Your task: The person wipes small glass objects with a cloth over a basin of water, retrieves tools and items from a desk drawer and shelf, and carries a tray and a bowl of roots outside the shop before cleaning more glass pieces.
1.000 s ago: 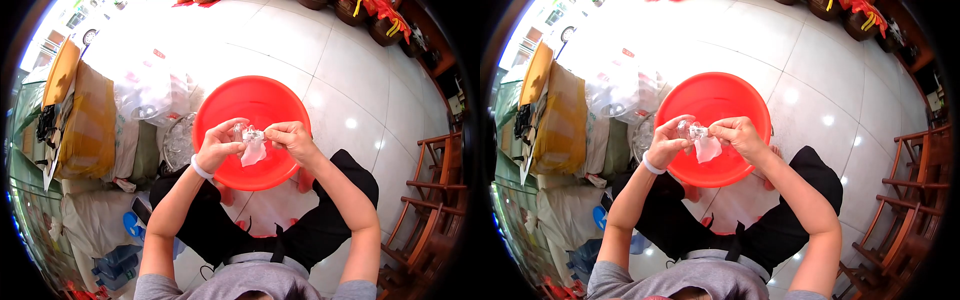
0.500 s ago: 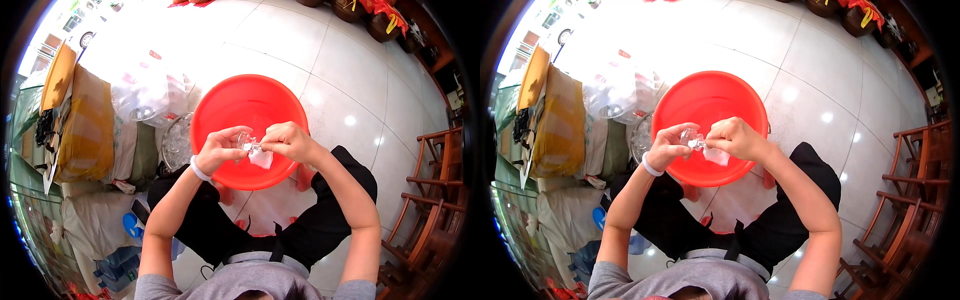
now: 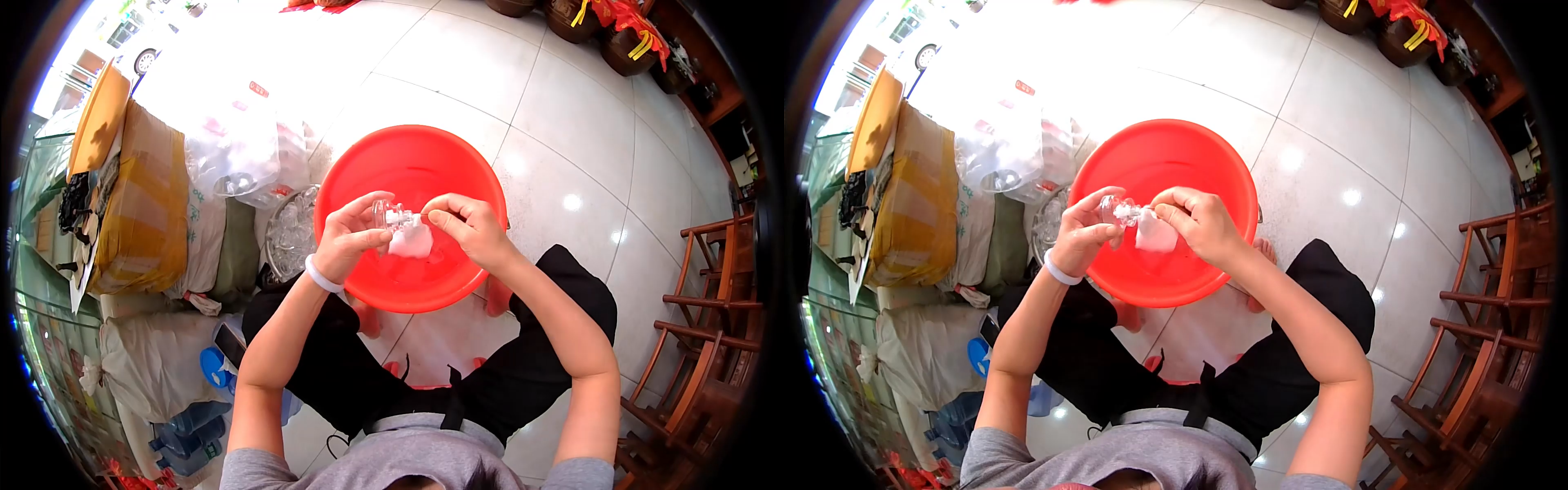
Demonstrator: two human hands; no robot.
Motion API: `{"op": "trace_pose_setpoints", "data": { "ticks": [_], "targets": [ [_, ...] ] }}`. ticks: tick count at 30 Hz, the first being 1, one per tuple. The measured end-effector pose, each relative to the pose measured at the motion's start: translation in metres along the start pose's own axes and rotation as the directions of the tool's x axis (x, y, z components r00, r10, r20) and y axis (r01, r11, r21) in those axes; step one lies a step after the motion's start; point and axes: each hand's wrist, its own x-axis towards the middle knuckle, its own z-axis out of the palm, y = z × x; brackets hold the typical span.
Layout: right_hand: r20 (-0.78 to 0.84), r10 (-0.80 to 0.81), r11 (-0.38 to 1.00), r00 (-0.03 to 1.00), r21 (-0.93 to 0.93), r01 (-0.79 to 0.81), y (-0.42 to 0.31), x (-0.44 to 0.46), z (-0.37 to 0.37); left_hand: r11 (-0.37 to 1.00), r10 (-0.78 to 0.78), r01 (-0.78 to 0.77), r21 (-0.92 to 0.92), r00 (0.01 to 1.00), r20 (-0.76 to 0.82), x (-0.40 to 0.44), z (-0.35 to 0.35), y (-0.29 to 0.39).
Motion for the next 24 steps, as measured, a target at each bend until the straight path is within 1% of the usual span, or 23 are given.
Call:
{"op": "trace_pose_setpoints", "data": {
  "ticks": [1,2,4,5,6,7,8,10,11,12,13,14,15,16,17,18,19,20,21,22,23,24],
  "targets": [
    [-0.043,-0.088,0.99,0.995,-0.116,0.083,-0.007,0.0,-0.002,1.0,0.004,-0.004,-0.009,1.0,0.016,0.0,-0.003,0.0],
    [-0.041,-0.088,0.99,0.995,-0.115,0.083,-0.012,0.0,-0.004,1.0,0.007,-0.007,-0.018,0.999,0.031,-0.001,-0.005,-0.001],
    [0.025,-0.251,0.901,0.968,-0.36,0.243,-0.018,0.001,-0.009,1.0,0.0,0.0,0.0,1.0,0.009,-0.001,-0.002,-0.001],
    [0.023,-0.25,0.901,0.968,-0.36,0.241,-0.019,0.001,-0.009,1.0,-0.006,0.006,0.018,1.0,-0.01,-0.001,0.0,-0.002],
    [0.067,-0.304,0.868,0.95,-0.392,0.305,-0.019,0.002,-0.009,1.0,-0.007,0.007,0.018,1.0,-0.008,0.0,0.002,-0.002],
    [0.113,-0.355,0.829,0.928,-0.421,0.368,-0.02,0.002,-0.009,0.999,-0.019,0.018,0.028,1.0,0.023,0.0,0.003,-0.003],
    [0.109,-0.355,0.829,0.928,-0.422,0.367,-0.017,0.002,-0.01,0.999,-0.031,0.029,0.038,0.998,0.053,0.0,0.004,-0.004],
    [0.136,-0.26,0.905,0.956,-0.312,0.29,-0.009,0.002,-0.011,0.998,-0.05,0.048,0.036,0.997,0.058,0.001,0.004,-0.007],
    [0.127,-0.173,0.96,0.977,-0.198,0.196,-0.01,0.002,-0.012,0.999,-0.041,0.039,0.031,0.997,0.066,0.001,0.004,-0.009],
    [0.122,-0.174,0.96,0.977,-0.199,0.196,-0.005,0.001,-0.01,0.999,-0.032,0.03,0.028,0.997,0.074,0.001,0.003,-0.009],
    [0.074,-0.059,0.998,0.996,0.029,0.057,0.003,0.0,-0.007,0.999,-0.032,0.029,0.029,0.997,0.077,0.002,0.003,-0.008],
    [0.056,0.065,0.962,0.996,0.26,-0.077,0.007,-0.001,-0.004,0.999,-0.013,0.01,0.035,0.995,0.097,0.002,0.002,-0.007],
    [0.079,0.226,0.905,0.971,0.351,-0.239,-0.005,-0.004,-0.003,0.999,0.005,-0.01,0.041,0.993,0.116,0.001,0.002,-0.007],
    [0.08,0.225,0.906,0.971,0.351,-0.239,-0.002,-0.005,0.0,0.999,0.006,-0.01,0.04,0.993,0.116,0.001,0.004,-0.004],
    [0.116,0.304,0.76,0.945,0.569,-0.314,0.005,-0.004,0.004,0.999,0.037,-0.041,0.036,0.993,0.111,0.001,0.008,0.0],
    [0.173,0.369,0.557,0.913,0.745,-0.366,0.013,-0.005,0.007,0.997,0.068,-0.071,0.032,0.992,0.105,0.0,0.01,0.002],
    [0.222,0.356,0.457,0.908,0.806,-0.376,0.018,-0.006,0.01,0.997,0.07,-0.074,0.03,0.992,0.103,0.0,0.009,0.002],
    [0.224,0.354,0.459,0.908,0.804,-0.378,0.023,-0.007,0.013,0.993,0.09,-0.096,0.073,0.992,0.09,0.0,0.007,0.001],
    [0.253,0.362,0.388,0.897,0.834,-0.392,0.025,-0.007,0.016,0.986,0.109,-0.117,0.115,0.991,0.079,0.0,0.006,0.0],
    [0.282,0.367,0.314,0.886,0.859,-0.404,0.025,-0.007,0.017,0.986,0.11,-0.118,0.115,0.991,0.078,-0.001,0.005,0.0],
    [0.25,0.389,0.351,0.887,0.85,-0.393,0.024,-0.007,0.017,0.986,0.119,-0.125,0.113,0.991,0.06,-0.001,0.006,-0.001],
    [0.25,0.39,0.35,0.886,0.85,-0.394,0.019,-0.006,0.017,0.985,0.127,-0.131,0.111,0.991,0.042,-0.001,0.006,-0.002]
  ]
}}
